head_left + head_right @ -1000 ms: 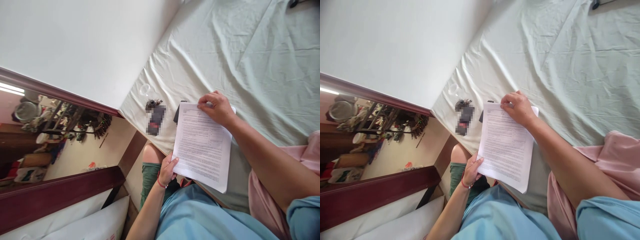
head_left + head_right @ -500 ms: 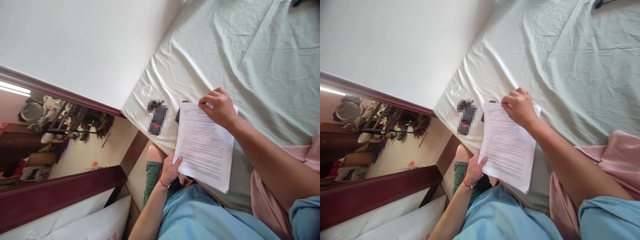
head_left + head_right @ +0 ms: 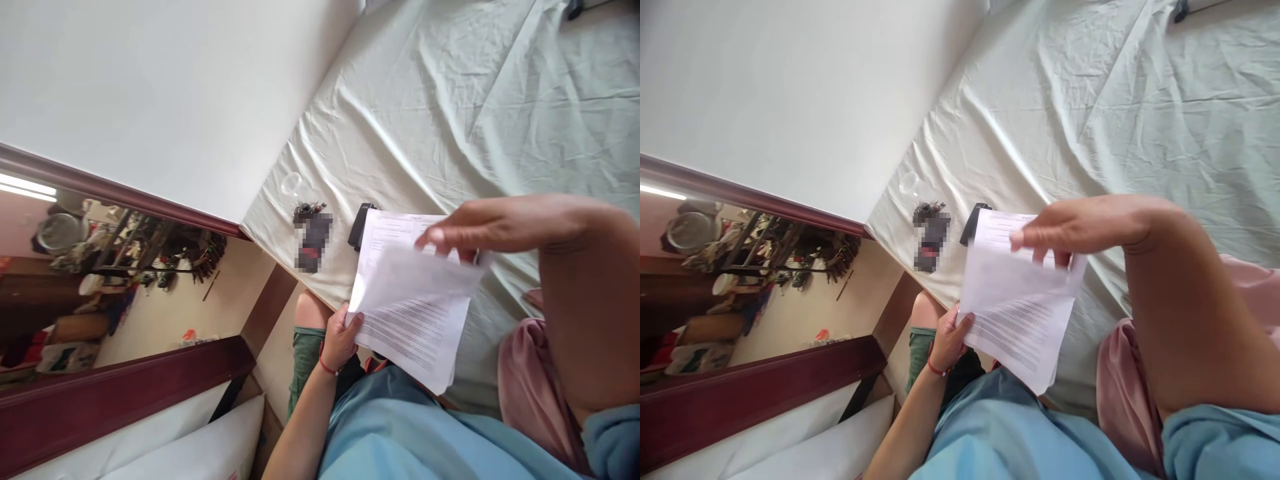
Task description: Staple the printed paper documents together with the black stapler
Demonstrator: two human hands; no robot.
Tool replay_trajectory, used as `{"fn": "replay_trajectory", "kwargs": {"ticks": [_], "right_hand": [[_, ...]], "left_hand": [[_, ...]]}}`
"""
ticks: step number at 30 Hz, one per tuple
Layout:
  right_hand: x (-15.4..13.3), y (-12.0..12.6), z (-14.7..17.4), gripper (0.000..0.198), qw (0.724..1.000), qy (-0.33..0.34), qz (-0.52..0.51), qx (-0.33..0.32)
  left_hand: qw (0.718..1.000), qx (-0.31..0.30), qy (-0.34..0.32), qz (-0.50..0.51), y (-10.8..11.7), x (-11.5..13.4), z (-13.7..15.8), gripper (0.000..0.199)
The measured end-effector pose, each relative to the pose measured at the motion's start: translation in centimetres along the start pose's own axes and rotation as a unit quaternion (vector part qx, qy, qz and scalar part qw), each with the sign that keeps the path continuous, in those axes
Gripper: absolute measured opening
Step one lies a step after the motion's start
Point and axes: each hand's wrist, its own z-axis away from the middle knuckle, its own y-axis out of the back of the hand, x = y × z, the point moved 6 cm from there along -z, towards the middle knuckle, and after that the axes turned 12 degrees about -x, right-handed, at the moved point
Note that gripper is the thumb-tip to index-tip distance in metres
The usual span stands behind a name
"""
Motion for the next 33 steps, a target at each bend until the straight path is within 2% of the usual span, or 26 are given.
{"fn": "replay_trajectory", "kwargs": {"ticks": [1, 3, 5, 8, 10, 11, 12, 13, 14, 15, 16, 18, 23, 25, 28, 31, 33], "right_hand": [[-0.5, -1.2, 0.2, 0.064, 0.993, 0.031, -0.030, -0.106], [-1.8, -3.0, 0.8, 0.068, 0.960, 0.079, -0.085, -0.254], [-2.8, -3.9, 1.0, 0.067, 0.932, 0.106, -0.115, -0.326], [-2.7, -4.1, 0.9, 0.058, 0.920, 0.117, -0.120, -0.355], [-1.4, -3.5, 0.3, 0.049, 0.936, 0.112, -0.114, -0.315], [-0.5, -3.0, -0.1, 0.044, 0.950, 0.100, -0.106, -0.275], [0.7, -2.2, -0.7, 0.039, 0.972, 0.075, -0.088, -0.205], [2.0, -1.3, -1.3, 0.032, 0.989, 0.034, -0.060, -0.130], [3.4, -0.4, -1.7, 0.024, 0.998, -0.034, -0.020, -0.053], [4.6, 0.4, -1.9, 0.019, 0.994, -0.109, 0.032, 0.010], [5.5, 0.5, -2.2, 0.014, 0.984, -0.163, 0.067, 0.021], [6.0, 0.5, -2.7, 0.009, 0.973, -0.206, 0.098, 0.036], [5.4, 1.6, -3.1, 0.031, 0.955, -0.227, 0.112, 0.155], [5.3, 1.9, -3.1, 0.036, 0.949, -0.225, 0.128, 0.178], [5.5, 1.7, -3.2, 0.036, 0.950, -0.242, 0.122, 0.156], [5.2, 1.1, -3.2, 0.029, 0.954, -0.255, 0.108, 0.119], [4.9, 1.0, -3.1, 0.024, 0.954, -0.255, 0.105, 0.120]], "left_hand": [[1.000, 0.001, -0.004, -0.004, 0.2, -0.2, 0.0, 0.040], [1.000, -0.008, -0.010, 0.013, 0.4, -0.7, -0.2, 0.040], [0.999, -0.018, -0.012, 0.042, 0.3, -1.0, -0.3, 0.040], [0.997, -0.009, -0.015, 0.071, 0.1, -0.8, -0.4, 0.039], [0.997, -0.001, -0.011, 0.081, -0.2, -0.5, -0.4, 0.041], [0.996, 0.002, -0.007, 0.083, -0.3, -0.3, -0.3, 0.043], [0.997, 0.005, -0.001, 0.082, -0.4, -0.2, -0.3, 0.044], [0.997, 0.009, 0.006, 0.076, -0.4, -0.2, -0.2, 0.046], [0.998, 0.015, 0.016, 0.067, -0.4, -0.2, -0.1, 0.046], [0.998, 0.023, 0.024, 0.059, -0.4, -0.2, -0.1, 0.047], [0.998, 0.032, 0.030, 0.052, -0.3, -0.1, 0.0, 0.048], [0.997, 0.049, 0.030, 0.044, -0.2, 0.0, 0.1, 0.050], [0.998, 0.057, 0.022, 0.017, -0.3, 0.5, 0.1, 0.048], [0.998, 0.057, 0.009, 0.017, -0.3, 0.5, 0.1, 0.048], [0.998, 0.056, 0.005, 0.011, -0.2, 0.3, 0.0, 0.049], [0.999, 0.053, 0.003, 0.001, -0.1, 0.2, 0.0, 0.049], [0.999, 0.053, -0.008, 0.002, -0.1, 0.3, 0.0, 0.049]]}}
